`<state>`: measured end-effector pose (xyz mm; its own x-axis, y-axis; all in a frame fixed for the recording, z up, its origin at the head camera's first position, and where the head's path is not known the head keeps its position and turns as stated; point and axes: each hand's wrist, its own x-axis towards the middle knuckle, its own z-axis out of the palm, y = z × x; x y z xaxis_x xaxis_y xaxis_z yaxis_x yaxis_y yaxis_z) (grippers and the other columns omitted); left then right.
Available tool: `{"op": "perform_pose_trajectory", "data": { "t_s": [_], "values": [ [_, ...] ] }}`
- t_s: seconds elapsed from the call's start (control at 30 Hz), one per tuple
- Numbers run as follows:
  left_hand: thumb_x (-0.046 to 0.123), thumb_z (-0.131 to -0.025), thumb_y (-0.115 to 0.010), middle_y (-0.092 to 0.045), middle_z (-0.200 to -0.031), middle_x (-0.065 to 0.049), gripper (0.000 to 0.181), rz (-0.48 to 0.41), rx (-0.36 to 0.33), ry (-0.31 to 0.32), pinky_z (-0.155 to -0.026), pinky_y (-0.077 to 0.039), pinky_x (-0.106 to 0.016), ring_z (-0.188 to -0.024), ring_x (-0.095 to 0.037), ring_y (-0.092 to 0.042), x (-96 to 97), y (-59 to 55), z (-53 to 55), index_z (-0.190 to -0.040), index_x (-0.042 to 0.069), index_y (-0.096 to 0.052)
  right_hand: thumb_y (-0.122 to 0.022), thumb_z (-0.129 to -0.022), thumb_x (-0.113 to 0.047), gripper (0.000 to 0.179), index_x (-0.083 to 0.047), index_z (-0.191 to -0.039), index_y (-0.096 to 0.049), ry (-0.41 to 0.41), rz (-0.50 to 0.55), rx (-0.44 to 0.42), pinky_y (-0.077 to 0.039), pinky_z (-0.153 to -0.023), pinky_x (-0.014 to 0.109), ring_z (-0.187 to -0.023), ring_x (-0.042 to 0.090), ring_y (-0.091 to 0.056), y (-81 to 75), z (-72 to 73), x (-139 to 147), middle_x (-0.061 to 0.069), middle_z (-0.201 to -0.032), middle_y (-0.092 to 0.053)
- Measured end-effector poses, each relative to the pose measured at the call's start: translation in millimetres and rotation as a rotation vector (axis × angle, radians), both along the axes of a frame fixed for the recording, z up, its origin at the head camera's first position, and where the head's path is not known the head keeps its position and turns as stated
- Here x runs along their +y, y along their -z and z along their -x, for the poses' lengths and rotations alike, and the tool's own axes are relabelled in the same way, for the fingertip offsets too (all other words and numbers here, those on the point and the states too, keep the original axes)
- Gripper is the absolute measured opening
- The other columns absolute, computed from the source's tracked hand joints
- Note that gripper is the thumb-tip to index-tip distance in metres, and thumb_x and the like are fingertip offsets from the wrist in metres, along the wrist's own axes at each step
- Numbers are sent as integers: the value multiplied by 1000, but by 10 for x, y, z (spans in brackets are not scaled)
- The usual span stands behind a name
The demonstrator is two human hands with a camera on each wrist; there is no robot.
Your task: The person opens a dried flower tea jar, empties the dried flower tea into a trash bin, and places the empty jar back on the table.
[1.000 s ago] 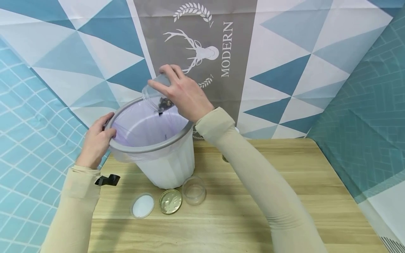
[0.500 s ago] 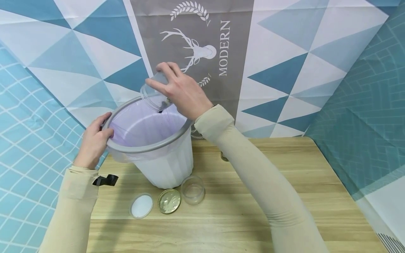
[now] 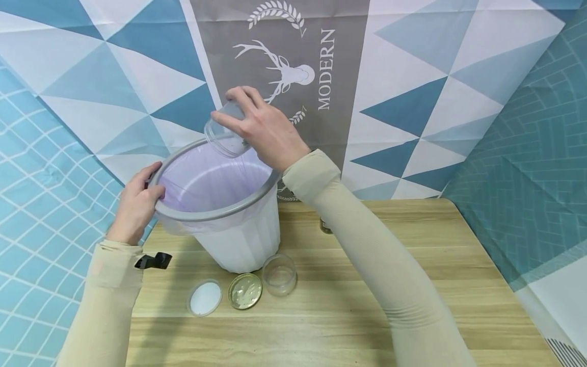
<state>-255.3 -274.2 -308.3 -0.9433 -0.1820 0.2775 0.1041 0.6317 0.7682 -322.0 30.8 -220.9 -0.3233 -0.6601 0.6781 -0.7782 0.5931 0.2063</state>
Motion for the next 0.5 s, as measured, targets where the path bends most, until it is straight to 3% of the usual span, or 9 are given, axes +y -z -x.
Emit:
{"op": "perform_pose_trajectory", "data": {
  "t_s": [0.37,0.5],
  "values": [
    [5,-92,-47,-38,-162,-24,73,-5,-8,-3,-120,-31,-64,-146,-45,-38,4,1,2,-163,11,-32,-61,-92,14,64,-25,-143,-64,0,-25,45,-59,-68,39,-140,33,-43,-22,-4,12,16,-144,-49],
    [5,-92,-47,-38,-162,-24,73,-3,-8,-4,-120,-31,-64,-146,-45,-38,1,0,0,-163,10,-32,-63,-93,11,60,-25,-142,-65,-5,-30,46,-61,-75,41,-142,33,-42,-28,5,8,16,-144,-49]
  ]
}}
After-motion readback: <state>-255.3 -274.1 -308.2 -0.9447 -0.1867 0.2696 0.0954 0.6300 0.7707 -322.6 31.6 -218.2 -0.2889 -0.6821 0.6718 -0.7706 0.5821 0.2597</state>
